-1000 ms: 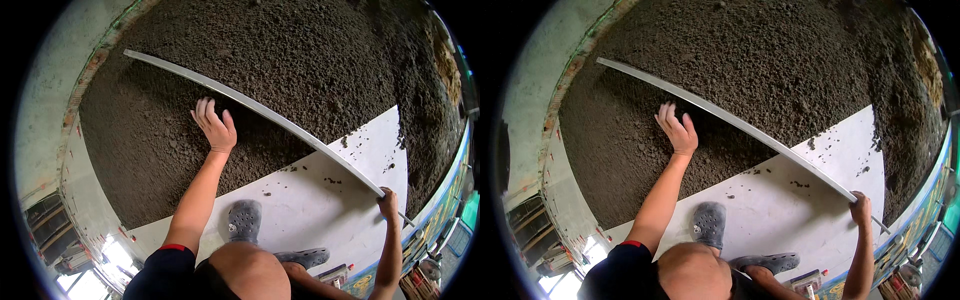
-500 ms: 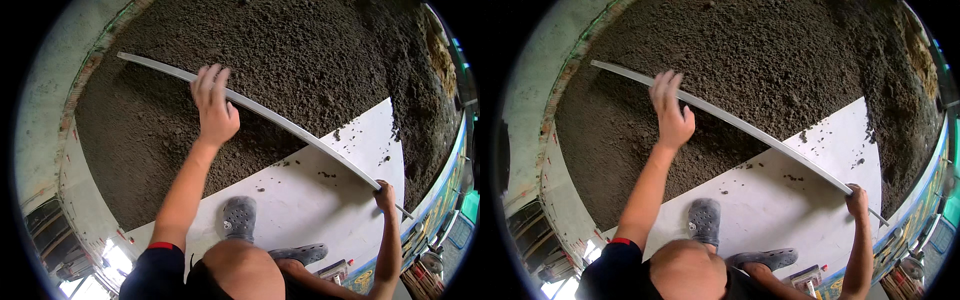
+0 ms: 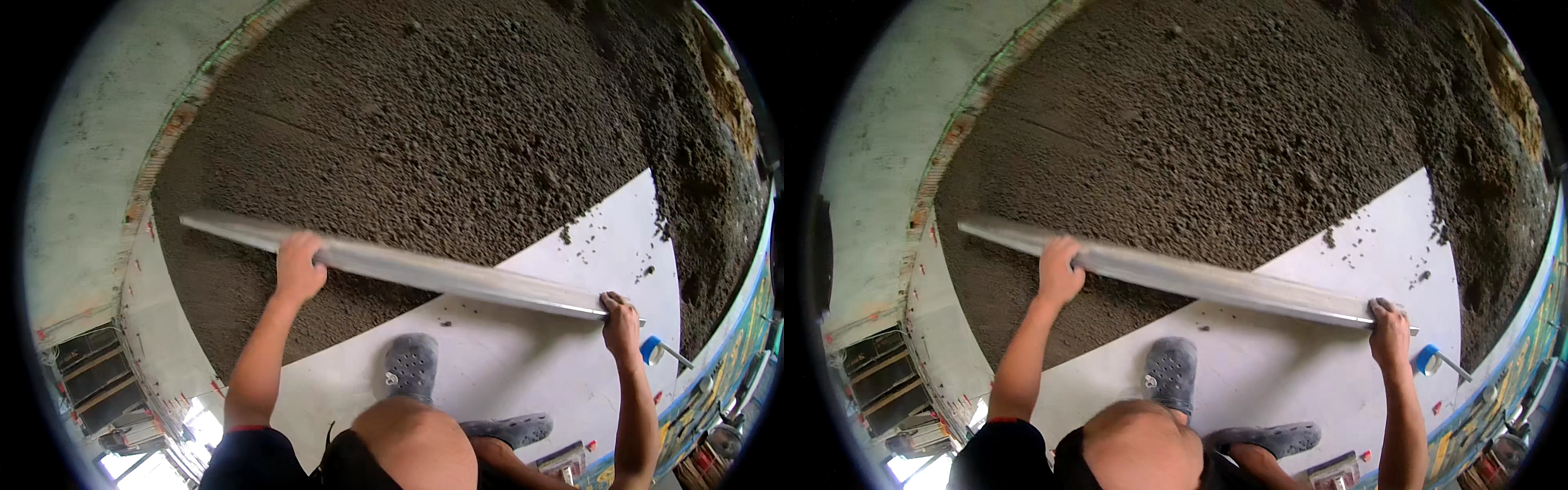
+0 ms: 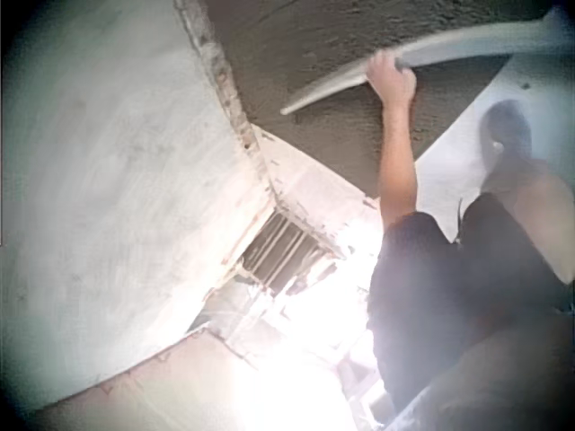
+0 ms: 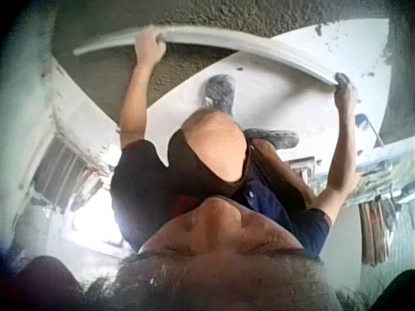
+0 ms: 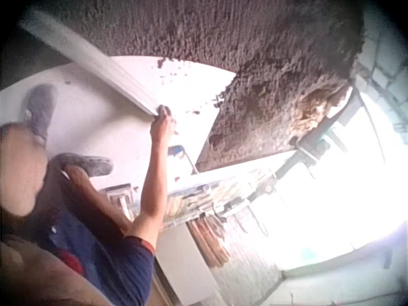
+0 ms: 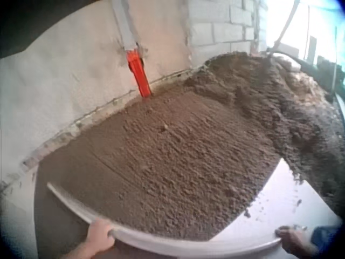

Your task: The person prepares the substrate for tiling by using a metal straightedge to level a mixture of sand and cement on the floor, and uses a notched trowel to spread the material.

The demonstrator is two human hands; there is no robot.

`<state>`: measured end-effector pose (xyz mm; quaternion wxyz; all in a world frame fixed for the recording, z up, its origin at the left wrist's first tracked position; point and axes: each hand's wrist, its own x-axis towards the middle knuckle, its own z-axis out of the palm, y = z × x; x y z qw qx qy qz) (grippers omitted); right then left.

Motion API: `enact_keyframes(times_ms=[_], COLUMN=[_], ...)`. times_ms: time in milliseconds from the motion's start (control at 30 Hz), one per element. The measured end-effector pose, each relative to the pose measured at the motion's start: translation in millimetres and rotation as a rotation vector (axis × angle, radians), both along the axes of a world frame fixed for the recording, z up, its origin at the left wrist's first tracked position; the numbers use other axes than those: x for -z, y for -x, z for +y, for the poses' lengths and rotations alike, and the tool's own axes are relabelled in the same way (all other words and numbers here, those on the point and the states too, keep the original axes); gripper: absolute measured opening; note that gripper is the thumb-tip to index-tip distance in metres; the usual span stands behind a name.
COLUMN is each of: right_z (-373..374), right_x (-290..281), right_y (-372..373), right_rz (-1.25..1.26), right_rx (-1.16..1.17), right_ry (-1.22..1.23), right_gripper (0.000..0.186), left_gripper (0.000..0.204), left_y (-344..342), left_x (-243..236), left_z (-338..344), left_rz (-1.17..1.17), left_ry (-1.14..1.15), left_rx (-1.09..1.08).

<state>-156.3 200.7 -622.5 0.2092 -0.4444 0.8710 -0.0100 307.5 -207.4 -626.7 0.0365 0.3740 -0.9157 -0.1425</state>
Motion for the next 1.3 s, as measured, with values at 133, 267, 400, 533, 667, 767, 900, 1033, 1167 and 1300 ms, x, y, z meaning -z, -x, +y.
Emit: enact_keyframes(times_ms=[133, 267, 400, 533, 667, 767, 900, 1033, 1167, 1300], right_z=[-25.3, -33.6, -28.1, -47.0, -42.3, -1.9, 53.5, 117.6, 184.7, 233.8], right_x=[-0.8, -10.3, -14.3, -15.0, -20.0, -12.7, -21.2, -26.6, -22.1, -11.8], right_y=[-30.1, -45.2, -53.1, -57.2, -63.0, -64.5, -50.8, -53.6, -50.7, -50.2], right_rz=[0.034, -0.028, -0.087, -0.135, -0.125, -0.148, -0.212, -0.287, -0.220, -0.101], right_rx=[-0.086, -0.198, -0.229, -0.273, -0.252, -0.216, -0.100, 0.055, 0.173, 0.361], right_ry=[0.015, 0.043, -0.053, -0.052, -0.094, -0.121, -0.182, -0.251, -0.257, -0.205], right_gripper=[0.047, 0.052, 0.044, 0.041, 0.044, 0.052, 0.047, 0.042, 0.042, 0.045], left_gripper=[0.024, 0.024, 0.025, 0.026, 0.027, 0.016, 0.015, 0.012, 0.004, 0.004], left_y=[-64.5, -120.1, -151.6, -165.9, -111.5, -35.8, 26.0, 80.1, 142.8, 208.6], left_x=[-12.2, -23.7, -22.4, -3.6, 4.7, 17.2, 18.1, 12.5, 14.2, 24.9], left_z=[37.8, 82.9, 126.6, 146.1, 154.6, 178.5, 176.1, 167.1, 185.6, 199.2], left_rz=[0.016, -0.032, -0.020, -0.045, -0.102, -0.005, 0.120, 0.259, 0.281, 0.328], left_ry=[-0.037, 0.034, -0.026, -0.014, 0.058, 0.021, 0.024, -0.069, -0.070, -0.073], left_rx=[-0.152, -0.272, -0.313, -0.444, -0.252, 0.039, 0.165, 0.379, 0.532, 0.659])
